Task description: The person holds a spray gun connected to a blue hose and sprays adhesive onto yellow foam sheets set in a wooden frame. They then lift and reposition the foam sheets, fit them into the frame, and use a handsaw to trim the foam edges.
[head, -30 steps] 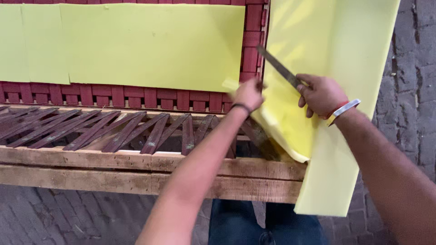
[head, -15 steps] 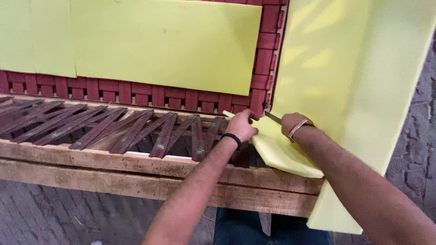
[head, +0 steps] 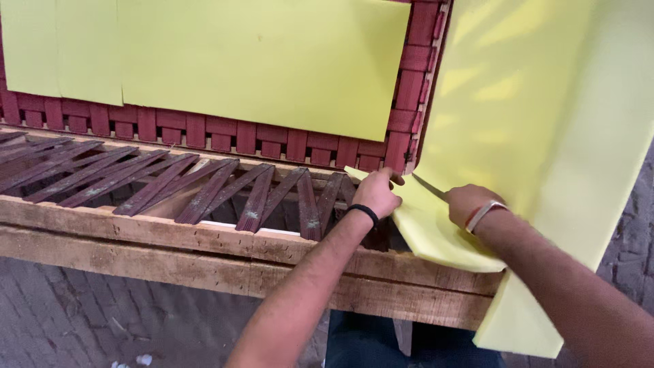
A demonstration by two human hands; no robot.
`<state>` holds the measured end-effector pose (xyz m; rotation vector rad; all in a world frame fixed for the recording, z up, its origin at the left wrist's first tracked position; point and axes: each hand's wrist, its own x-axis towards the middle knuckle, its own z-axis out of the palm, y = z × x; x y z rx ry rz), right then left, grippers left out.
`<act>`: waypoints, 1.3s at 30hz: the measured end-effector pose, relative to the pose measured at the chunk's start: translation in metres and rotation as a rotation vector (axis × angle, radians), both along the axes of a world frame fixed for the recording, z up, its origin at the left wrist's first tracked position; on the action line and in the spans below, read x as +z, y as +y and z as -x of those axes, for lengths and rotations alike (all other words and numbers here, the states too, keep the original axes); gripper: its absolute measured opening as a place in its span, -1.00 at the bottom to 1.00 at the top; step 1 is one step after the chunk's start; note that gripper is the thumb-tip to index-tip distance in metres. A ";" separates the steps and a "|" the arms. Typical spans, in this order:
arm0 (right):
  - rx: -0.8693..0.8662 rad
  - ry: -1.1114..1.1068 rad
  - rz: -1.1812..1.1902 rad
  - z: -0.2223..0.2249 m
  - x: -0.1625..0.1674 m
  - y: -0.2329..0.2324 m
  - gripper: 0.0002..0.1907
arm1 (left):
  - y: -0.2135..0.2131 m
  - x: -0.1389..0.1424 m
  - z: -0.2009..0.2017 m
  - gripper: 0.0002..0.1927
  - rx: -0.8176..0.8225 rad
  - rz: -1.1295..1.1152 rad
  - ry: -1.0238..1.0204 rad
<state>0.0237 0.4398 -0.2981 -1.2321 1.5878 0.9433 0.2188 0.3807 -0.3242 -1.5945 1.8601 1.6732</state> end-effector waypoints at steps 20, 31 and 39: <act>0.088 0.156 -0.155 0.042 0.252 0.112 -0.23 | 0.015 -0.004 0.003 -0.60 -0.004 0.036 -0.065; -0.868 -0.091 0.612 0.115 0.243 0.189 -0.61 | -0.085 0.020 -0.033 -0.64 0.482 0.093 0.032; -1.062 -0.420 0.522 0.063 0.162 0.060 -0.66 | -0.098 0.092 -0.090 -0.75 0.663 0.540 0.072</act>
